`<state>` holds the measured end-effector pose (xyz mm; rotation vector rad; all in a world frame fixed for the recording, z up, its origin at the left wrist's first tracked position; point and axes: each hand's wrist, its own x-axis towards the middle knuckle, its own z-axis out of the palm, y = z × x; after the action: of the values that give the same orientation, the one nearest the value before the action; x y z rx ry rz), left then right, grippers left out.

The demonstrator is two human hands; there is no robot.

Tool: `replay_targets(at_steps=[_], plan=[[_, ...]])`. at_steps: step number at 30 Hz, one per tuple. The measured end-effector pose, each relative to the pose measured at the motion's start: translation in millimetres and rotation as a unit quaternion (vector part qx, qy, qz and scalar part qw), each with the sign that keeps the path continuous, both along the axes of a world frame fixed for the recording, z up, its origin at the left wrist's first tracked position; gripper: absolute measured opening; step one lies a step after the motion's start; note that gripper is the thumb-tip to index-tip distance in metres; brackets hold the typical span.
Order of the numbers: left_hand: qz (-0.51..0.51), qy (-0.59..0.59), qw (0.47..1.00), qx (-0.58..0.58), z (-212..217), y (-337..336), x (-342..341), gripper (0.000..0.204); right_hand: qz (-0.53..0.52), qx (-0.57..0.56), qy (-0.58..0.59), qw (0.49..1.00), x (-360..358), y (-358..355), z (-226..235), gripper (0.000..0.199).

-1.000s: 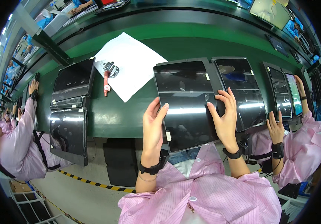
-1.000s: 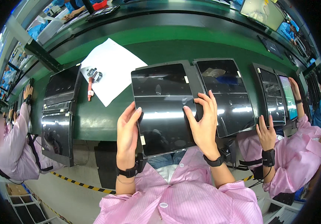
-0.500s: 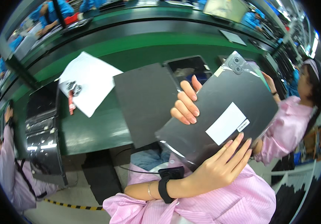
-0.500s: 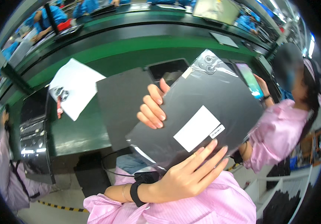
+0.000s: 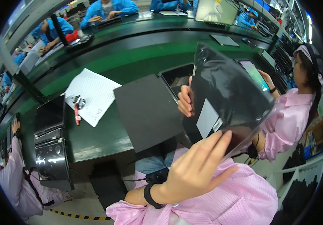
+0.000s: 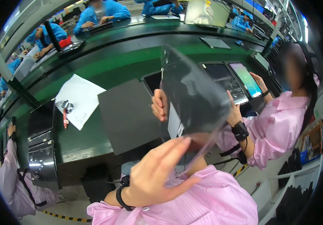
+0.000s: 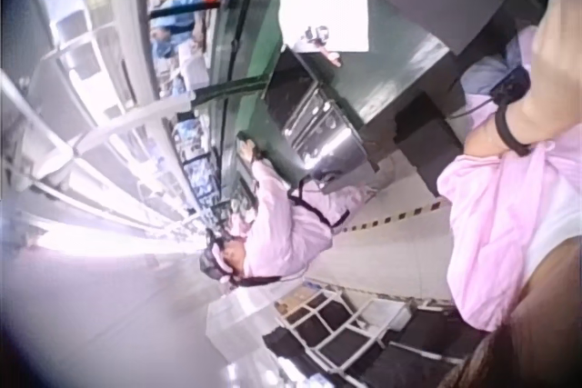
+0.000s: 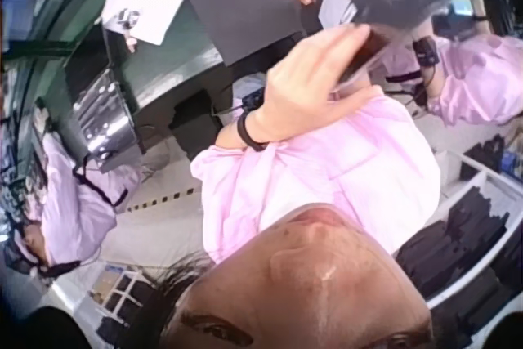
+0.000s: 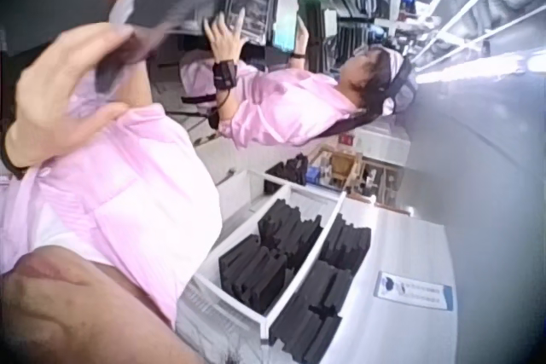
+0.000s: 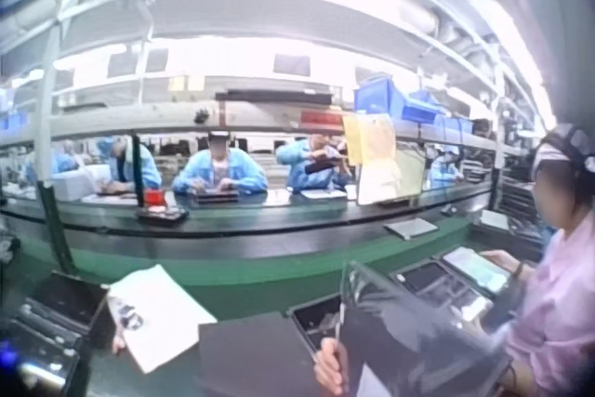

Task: Inspecting, cleaning, and removing protective films from electronic tablets on an assembly line.

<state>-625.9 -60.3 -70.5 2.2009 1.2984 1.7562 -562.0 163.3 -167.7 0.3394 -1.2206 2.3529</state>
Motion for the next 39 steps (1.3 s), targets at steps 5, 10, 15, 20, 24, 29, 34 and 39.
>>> replay_targets(at_steps=[5, 10, 15, 20, 24, 29, 34, 39], plan=[[0.017, -0.115, 0.993, 0.006, 17, -7, -49, 0.050, -0.369, 0.049, -0.147, 0.916, -2, -43, 24, 0.054], [0.158, -0.016, 0.987, 0.006, 22, -17, -61, 0.031, -0.560, 0.115, -0.191, 0.798, -26, -58, 25, 0.049], [0.127, 0.047, 0.979, 0.152, 12, -10, -64, 0.026, -0.477, 0.098, -0.153, 0.860, -23, -59, 18, 0.045], [0.025, -0.095, 0.994, 0.057, 21, -9, -52, 0.012, -0.307, 0.003, -0.157, 0.939, -24, -72, 37, 0.054], [-0.073, -0.292, 0.946, -0.123, 7, 5, -44, 0.021, -0.119, -0.172, -0.065, 0.976, -46, -68, -5, 0.046], [0.042, -0.340, 0.927, -0.155, -31, 23, -54, 0.030, 0.087, -0.039, 0.109, 0.989, -50, -74, 37, 0.061], [0.087, -0.348, 0.922, -0.145, -47, 13, -56, 0.037, 0.110, -0.135, 0.139, 0.975, -42, -81, 48, 0.061], [0.124, -0.342, 0.921, -0.140, -54, 1, -52, 0.037, 0.135, -0.123, 0.158, 0.970, -36, -82, 45, 0.060]])
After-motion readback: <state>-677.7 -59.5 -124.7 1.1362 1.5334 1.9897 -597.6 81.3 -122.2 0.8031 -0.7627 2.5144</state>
